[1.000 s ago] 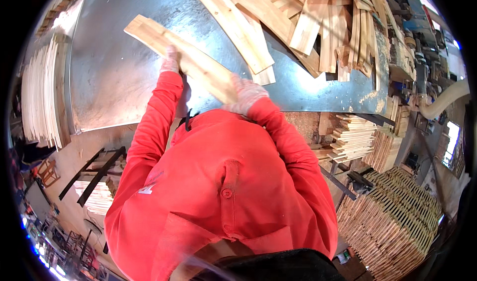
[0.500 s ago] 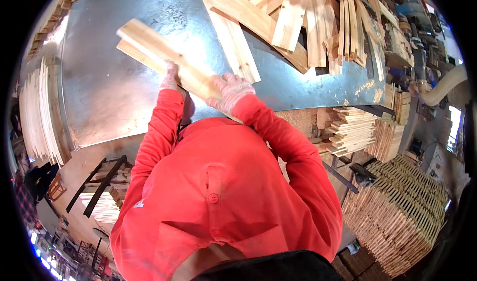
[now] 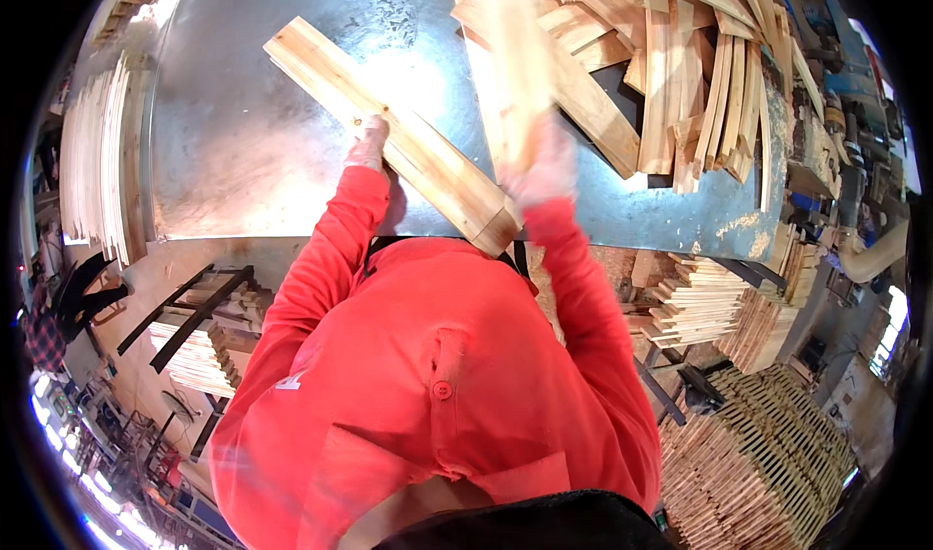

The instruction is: The person repeatedly picks up small wooden planks from a pile on a metal table and stacks them into a neat pile. The person handles the planks one at a time or in small groups, aligning them before placing them onto the growing stack.

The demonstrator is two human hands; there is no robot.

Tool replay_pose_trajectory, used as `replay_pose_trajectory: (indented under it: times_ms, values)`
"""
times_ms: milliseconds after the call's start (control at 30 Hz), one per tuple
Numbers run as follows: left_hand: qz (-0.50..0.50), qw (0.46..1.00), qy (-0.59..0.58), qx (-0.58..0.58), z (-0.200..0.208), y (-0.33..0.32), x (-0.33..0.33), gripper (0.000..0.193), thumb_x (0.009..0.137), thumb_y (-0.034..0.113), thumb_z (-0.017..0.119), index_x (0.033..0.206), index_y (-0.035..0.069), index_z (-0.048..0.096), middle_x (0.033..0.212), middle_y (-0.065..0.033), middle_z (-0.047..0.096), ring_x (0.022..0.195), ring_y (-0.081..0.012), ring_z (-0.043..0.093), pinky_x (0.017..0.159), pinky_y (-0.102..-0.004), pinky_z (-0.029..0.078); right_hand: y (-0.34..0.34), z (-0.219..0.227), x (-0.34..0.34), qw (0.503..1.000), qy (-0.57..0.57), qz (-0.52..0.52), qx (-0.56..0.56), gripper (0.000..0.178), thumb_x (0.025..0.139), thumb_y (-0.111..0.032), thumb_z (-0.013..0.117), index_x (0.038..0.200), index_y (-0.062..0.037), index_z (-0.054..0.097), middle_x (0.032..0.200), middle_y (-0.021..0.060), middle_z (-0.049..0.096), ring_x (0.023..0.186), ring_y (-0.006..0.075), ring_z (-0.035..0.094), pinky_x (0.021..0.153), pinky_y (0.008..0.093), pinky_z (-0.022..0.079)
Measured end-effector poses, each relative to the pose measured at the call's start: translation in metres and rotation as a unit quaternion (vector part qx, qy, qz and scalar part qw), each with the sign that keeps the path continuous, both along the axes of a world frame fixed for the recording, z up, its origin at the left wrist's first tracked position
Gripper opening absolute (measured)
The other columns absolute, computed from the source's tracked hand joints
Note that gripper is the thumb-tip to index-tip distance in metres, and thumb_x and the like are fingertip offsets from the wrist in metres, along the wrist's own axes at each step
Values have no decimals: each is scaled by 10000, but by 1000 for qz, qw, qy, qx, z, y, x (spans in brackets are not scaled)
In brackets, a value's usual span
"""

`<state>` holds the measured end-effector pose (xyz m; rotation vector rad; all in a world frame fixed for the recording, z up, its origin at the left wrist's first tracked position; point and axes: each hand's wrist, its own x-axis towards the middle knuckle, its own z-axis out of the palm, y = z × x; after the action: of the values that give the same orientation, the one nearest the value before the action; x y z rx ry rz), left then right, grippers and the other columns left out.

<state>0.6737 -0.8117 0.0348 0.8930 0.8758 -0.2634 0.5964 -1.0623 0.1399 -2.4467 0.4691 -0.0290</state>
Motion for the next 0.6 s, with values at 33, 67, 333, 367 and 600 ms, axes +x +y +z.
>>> replay_pose_trajectory:
  times_ms: [33, 67, 333, 367, 600]
  values:
    - [56, 996, 2, -69, 11, -8, -1, 543, 848, 301, 722, 1270, 28, 514, 1143, -115, 609, 971, -270, 596, 922, -392, 487, 15, 8, -11, 994, 38, 99, -28, 874, 689, -345, 789, 1433, -131, 384, 1310, 216, 485, 1168, 367, 533, 996, 474, 439]
    - [86, 993, 5, -83, 18, -11, -4, 532, 869, 301, 700, 1282, 30, 503, 1209, -123, 584, 1022, -281, 582, 968, -398, 473, 25, 13, -19, 976, 78, 196, -53, 875, 685, -389, 781, 1427, -131, 393, 1274, 189, 532, 1123, 366, 563, 1001, 487, 426]
    - [-62, 993, 0, 104, 23, -6, 13, 423, 833, 219, 727, 1162, -18, 606, 1040, -131, 659, 914, -247, 630, 823, -369, 510, -119, -23, 44, 944, 149, 23, -293, 1127, 672, -559, 759, 1501, -79, 166, 1475, 225, 325, 1358, 395, 311, 1124, 509, 235]
    - [-85, 988, -27, 123, 19, 6, 25, 434, 835, 246, 726, 1169, -7, 611, 1065, -127, 655, 948, -246, 619, 855, -372, 496, -143, -44, 31, 942, 147, 30, -302, 1092, 667, -523, 774, 1486, -119, 176, 1438, 237, 354, 1330, 408, 339, 1099, 503, 285]
    - [-164, 894, -65, 413, 82, 187, 127, 471, 819, 358, 720, 1141, 22, 651, 1074, -96, 664, 957, -221, 618, 832, -373, 488, -74, -33, 10, 983, 164, 1, 77, 1149, 653, -485, 788, 1523, -95, 148, 1410, 316, 372, 1284, 454, 415, 1035, 477, 396]
